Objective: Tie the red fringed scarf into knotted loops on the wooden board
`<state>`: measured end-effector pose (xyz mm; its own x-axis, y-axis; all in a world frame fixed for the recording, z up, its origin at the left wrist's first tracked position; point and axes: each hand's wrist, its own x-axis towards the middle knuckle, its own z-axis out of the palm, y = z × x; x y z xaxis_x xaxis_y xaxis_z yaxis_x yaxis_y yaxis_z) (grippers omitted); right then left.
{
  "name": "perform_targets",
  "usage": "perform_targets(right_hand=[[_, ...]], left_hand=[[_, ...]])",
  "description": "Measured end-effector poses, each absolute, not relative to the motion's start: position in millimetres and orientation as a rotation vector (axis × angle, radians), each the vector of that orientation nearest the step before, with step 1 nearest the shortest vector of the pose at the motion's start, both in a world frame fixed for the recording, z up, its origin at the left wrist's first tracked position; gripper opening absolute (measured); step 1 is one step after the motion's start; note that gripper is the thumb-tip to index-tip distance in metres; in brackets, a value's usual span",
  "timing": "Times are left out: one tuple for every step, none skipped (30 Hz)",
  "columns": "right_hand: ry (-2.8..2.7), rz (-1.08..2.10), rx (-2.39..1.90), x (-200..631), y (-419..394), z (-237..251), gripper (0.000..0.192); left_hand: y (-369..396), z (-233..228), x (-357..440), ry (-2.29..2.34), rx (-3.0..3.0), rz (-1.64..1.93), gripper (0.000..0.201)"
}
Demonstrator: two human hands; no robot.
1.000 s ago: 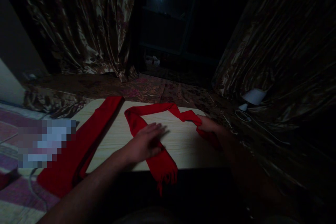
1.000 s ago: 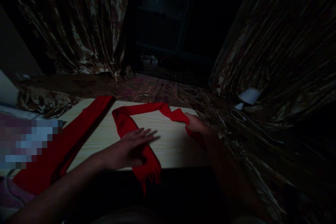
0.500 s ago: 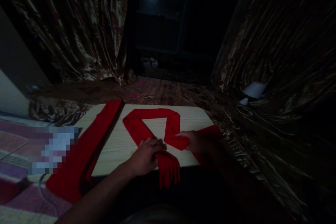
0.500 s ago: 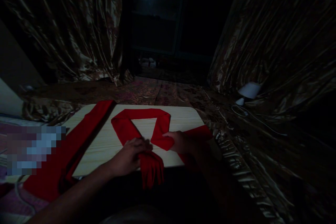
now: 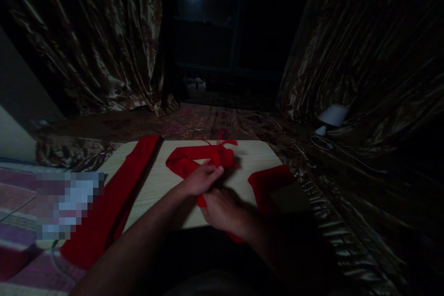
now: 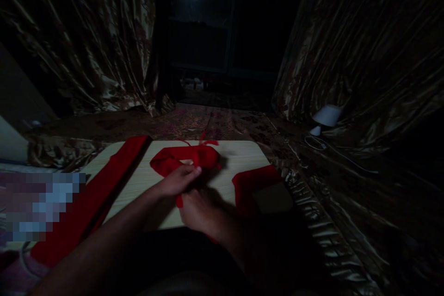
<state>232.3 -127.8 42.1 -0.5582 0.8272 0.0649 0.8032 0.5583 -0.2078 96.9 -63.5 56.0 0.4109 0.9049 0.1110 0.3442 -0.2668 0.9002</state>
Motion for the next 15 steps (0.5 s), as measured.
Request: perform_targets(right_hand=[[-2.639, 0.234, -1.316, 229.5, -132.1, 39.8, 0.039], [-2.639, 0.236, -1.262, 228.9, -136.0, 37.9, 0.043], [-2.635, 0.241, -1.234, 230.3, -139.7, 36.5, 0.047], [-2.620, 0.242, -1.236, 233.4, -143.1, 35.8, 0.051], [-2.598, 0.244, -1.263, 237.7, -146.6, 35.5, 0.057], [-2.572, 0.246, -1.309, 242.9, -150.0, 35.4, 0.062], [-2.545, 0.247, -1.372, 248.3, -153.3, 35.4, 0.063], [-2.524, 0.249, -1.444, 253.8, -156.5, 35.3, 0.060], [-2.512, 0.257, -1.512, 259.1, -159.5, 35.0, 0.053], [-2.508, 0.279, -1.562, 263.8, -162.0, 34.5, 0.044], [-2.503, 0.319, -1.589, 268.0, -164.2, 34.0, 0.034], [-2.486, 0.381, -1.593, 271.8, -166.0, 33.8, 0.028], [-2.452, 0.477, -1.577, 275.2, -167.4, 34.2, 0.027], [-2.395, 0.614, -1.551, 278.7, -168.5, 35.2, 0.029], [-2.321, 0.790, -1.527, 282.6, -169.2, 37.2, 0.034]], left_hand=[[-65.3, 50.7, 95.4, 0.985, 1.919, 0.667, 0.061], [-66.5, 44.5, 92.6, 0.911, 1.975, 0.562, 0.061], [-67.1, 38.2, 88.8, 0.863, 1.986, 0.521, 0.062], [-67.2, 32.2, 84.4, 0.836, 1.958, 0.527, 0.065], [-67.0, 27.1, 79.8, 0.819, 1.909, 0.548, 0.068], [-66.6, 23.1, 75.4, 0.810, 1.853, 0.570, 0.071], [-66.2, 20.4, 71.7, 0.808, 1.809, 0.581, 0.073], [-65.9, 19.0, 68.8, 0.809, 1.789, 0.585, 0.073], [-65.6, 18.7, 66.9, 0.811, 1.796, 0.590, 0.071], [-65.4, 19.3, 65.8, 0.808, 1.824, 0.595, 0.068], [-65.3, 20.4, 65.3, 0.799, 1.861, 0.606, 0.065], [-65.1, 21.8, 65.3, 0.779, 1.896, 0.616, 0.062], [-64.8, 23.1, 65.5, 0.754, 1.920, 0.623, 0.060], [-64.6, 24.2, 65.6, 0.734, 1.933, 0.628, 0.059], [-64.3, 25.0, 65.4, 0.726, 1.940, 0.625, 0.059]])
